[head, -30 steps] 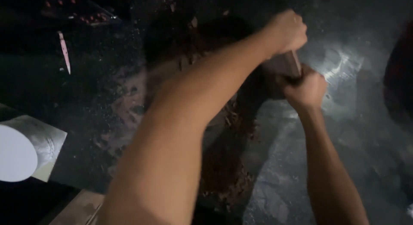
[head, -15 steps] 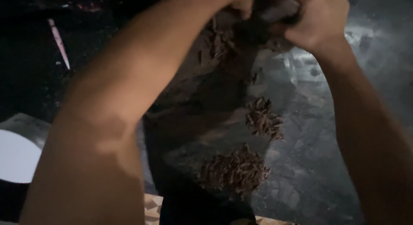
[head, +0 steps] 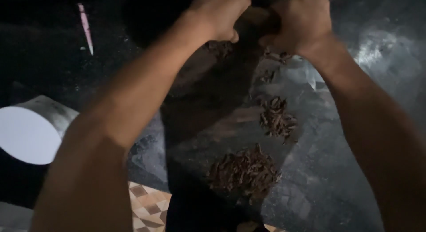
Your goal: The person grates a block of chocolate against a handheld grater over a dark worktable, producing a growing pile of chocolate shavings. They periodically gather and reposition the shavings with their hands and the grater, then set the grater down and pick up a phone.
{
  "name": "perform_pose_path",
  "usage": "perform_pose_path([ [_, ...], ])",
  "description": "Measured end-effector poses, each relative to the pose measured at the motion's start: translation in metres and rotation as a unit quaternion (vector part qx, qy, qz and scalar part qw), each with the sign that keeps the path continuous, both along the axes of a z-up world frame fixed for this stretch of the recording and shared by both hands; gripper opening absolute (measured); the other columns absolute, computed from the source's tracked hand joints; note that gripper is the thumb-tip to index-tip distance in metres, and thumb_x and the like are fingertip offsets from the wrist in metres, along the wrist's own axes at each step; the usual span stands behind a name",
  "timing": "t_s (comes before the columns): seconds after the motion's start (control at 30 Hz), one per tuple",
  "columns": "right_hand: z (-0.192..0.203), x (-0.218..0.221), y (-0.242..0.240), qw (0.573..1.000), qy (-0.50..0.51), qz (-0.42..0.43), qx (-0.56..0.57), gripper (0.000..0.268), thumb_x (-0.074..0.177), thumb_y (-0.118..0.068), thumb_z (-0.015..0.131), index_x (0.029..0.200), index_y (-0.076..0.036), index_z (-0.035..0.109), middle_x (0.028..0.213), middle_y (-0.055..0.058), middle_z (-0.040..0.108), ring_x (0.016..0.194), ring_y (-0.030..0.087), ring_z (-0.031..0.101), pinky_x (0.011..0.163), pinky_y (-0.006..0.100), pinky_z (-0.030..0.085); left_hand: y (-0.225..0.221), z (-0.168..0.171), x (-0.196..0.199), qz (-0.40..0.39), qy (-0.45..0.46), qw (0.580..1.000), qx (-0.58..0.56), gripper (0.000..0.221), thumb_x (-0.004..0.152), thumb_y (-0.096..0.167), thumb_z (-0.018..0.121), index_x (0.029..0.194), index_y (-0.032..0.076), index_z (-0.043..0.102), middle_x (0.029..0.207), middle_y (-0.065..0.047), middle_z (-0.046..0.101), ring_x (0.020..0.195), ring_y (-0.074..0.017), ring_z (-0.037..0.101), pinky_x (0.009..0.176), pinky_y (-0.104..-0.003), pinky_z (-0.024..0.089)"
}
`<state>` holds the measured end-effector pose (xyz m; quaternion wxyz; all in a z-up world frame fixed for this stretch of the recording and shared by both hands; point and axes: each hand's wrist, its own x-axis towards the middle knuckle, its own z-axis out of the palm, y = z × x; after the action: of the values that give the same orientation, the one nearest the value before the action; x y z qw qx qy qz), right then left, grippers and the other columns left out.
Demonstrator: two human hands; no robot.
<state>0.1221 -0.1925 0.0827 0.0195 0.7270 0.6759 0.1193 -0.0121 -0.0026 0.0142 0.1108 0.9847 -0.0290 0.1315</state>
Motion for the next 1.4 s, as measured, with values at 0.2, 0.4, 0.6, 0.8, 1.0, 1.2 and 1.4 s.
perform_pose_path([
  [0.2,-0.004,-0.017,0.017,0.997,-0.011,-0.015,-0.081,0.047,0.072,-0.056,0.088,0.1,-0.018,0.081,0.08,0.006,0.072,0.072,0.025,0.069,0.064,0.041,0.056,-0.01,0.023,-0.047,0.082,0.091,0.992,-0.043,0.057,0.062,0.037,0.095,0.102,0.003,0.074,0.103,-0.02,0.071,0.093,-0.0397,0.069,0.077,-0.05,0.059],
  [0.4,-0.039,-0.064,-0.021,0.987,0.005,0.05,-0.15,0.046,0.081,-0.06,0.081,0.104,-0.021,0.081,0.08,0.005,0.073,0.076,0.023,0.071,0.068,0.043,0.057,-0.079,0.022,-0.124,0.16,0.242,0.943,-0.164,0.032,0.087,0.026,0.083,0.103,0.001,0.072,0.098,-0.022,0.072,0.091,-0.0356,0.073,0.075,-0.048,0.062],
  [0.6,-0.009,-0.086,-0.012,0.96,-0.079,-0.027,-0.268,0.057,0.078,-0.069,0.076,0.109,-0.021,0.08,0.079,0.008,0.074,0.071,0.024,0.071,0.066,0.041,0.057,-0.093,-0.015,-0.131,0.162,0.007,0.983,-0.086,0.041,0.052,0.025,0.092,0.082,0.004,0.074,0.083,-0.022,0.07,0.078,-0.0434,0.069,0.061,-0.054,0.059],
  [0.8,-0.023,-0.113,-0.071,0.947,0.01,-0.038,-0.318,0.059,0.079,-0.069,0.074,0.11,-0.019,0.078,0.079,0.008,0.074,0.071,0.025,0.072,0.064,0.041,0.058,-0.133,0.018,-0.153,0.136,0.214,0.954,-0.158,0.03,0.083,0.027,0.085,0.087,0.001,0.07,0.08,-0.02,0.07,0.074,-0.0347,0.072,0.064,-0.048,0.061],
  [1.0,-0.008,-0.121,-0.084,0.958,0.049,-0.089,-0.269,0.056,0.071,-0.064,0.079,0.11,-0.023,0.077,0.084,0.008,0.075,0.076,0.028,0.072,0.069,0.044,0.057,-0.148,0.022,-0.158,0.137,0.164,0.967,-0.136,0.035,0.07,0.026,0.091,0.086,0.003,0.071,0.082,-0.02,0.071,0.078,-0.0374,0.072,0.066,-0.051,0.06],
  [1.2,-0.016,-0.124,-0.08,0.963,0.034,-0.051,-0.264,0.059,0.072,-0.063,0.079,0.108,-0.017,0.076,0.085,0.01,0.076,0.077,0.029,0.073,0.07,0.045,0.058,-0.148,0.008,-0.164,0.133,0.193,0.959,-0.16,0.035,0.075,0.027,0.09,0.085,0.001,0.07,0.083,-0.02,0.071,0.08,-0.036,0.073,0.068,-0.05,0.061],
  [1.4,-0.019,-0.159,-0.106,0.932,0.071,-0.096,-0.343,0.053,0.075,-0.061,0.076,0.108,-0.021,0.075,0.085,0.011,0.076,0.077,0.029,0.073,0.07,0.045,0.058,-0.183,-0.021,-0.193,0.119,0.172,0.947,-0.244,0.035,0.07,0.026,0.09,0.076,0.0,0.067,0.076,-0.02,0.065,0.074,-0.04,0.068,0.063,-0.054,0.057],
])
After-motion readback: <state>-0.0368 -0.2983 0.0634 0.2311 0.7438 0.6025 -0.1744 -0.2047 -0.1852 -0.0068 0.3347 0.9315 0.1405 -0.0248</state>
